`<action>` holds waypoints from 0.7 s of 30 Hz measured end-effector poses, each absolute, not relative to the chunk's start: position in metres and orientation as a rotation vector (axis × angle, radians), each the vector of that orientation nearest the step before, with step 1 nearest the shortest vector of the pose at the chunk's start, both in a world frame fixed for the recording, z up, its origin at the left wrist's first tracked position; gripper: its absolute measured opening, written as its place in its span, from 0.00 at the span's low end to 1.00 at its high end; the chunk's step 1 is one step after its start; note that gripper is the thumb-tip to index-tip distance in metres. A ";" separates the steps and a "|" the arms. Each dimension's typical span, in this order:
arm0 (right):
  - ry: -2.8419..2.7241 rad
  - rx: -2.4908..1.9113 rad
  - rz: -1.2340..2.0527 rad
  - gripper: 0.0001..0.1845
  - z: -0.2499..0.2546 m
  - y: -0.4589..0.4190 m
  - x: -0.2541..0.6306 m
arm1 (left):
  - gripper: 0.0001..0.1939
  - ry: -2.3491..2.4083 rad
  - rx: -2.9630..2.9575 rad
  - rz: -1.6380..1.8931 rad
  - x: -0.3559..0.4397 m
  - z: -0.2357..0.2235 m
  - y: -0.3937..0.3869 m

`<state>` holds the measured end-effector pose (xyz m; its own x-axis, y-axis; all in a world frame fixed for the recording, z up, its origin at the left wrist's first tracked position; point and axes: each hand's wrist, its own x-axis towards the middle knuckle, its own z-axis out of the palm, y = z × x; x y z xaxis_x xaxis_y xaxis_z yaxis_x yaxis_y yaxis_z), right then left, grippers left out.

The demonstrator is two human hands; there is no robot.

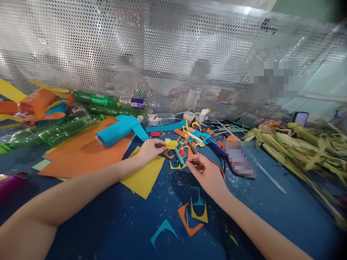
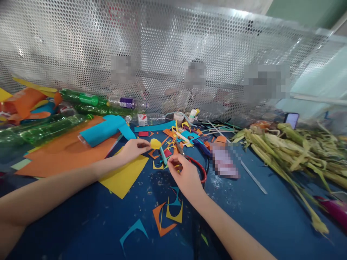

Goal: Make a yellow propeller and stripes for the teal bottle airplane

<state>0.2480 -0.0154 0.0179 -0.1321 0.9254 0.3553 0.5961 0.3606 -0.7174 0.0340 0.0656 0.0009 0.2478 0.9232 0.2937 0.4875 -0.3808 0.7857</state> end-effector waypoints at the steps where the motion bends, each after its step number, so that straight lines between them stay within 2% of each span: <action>1: -1.849 -1.331 0.509 0.05 0.018 -0.016 0.248 | 0.12 1.282 1.996 1.006 0.032 -0.001 0.068; 4: -1.872 -1.322 0.479 0.06 0.017 -0.015 0.249 | 0.18 1.276 2.091 0.900 0.028 0.002 0.073; 10: -1.878 -1.347 0.431 0.05 0.017 -0.013 0.252 | 0.11 1.182 2.329 0.545 0.013 0.032 0.072; 13: -1.872 -1.362 0.447 0.05 0.016 -0.013 0.252 | 0.13 1.067 2.433 0.370 0.004 0.045 0.069; 16: -1.897 -1.346 0.524 0.05 0.015 -0.015 0.251 | 0.18 0.994 2.573 0.026 -0.001 0.052 0.066; 21: -2.080 -1.222 0.569 0.05 0.014 -0.020 0.247 | 0.07 0.918 2.618 -0.007 0.003 0.058 0.062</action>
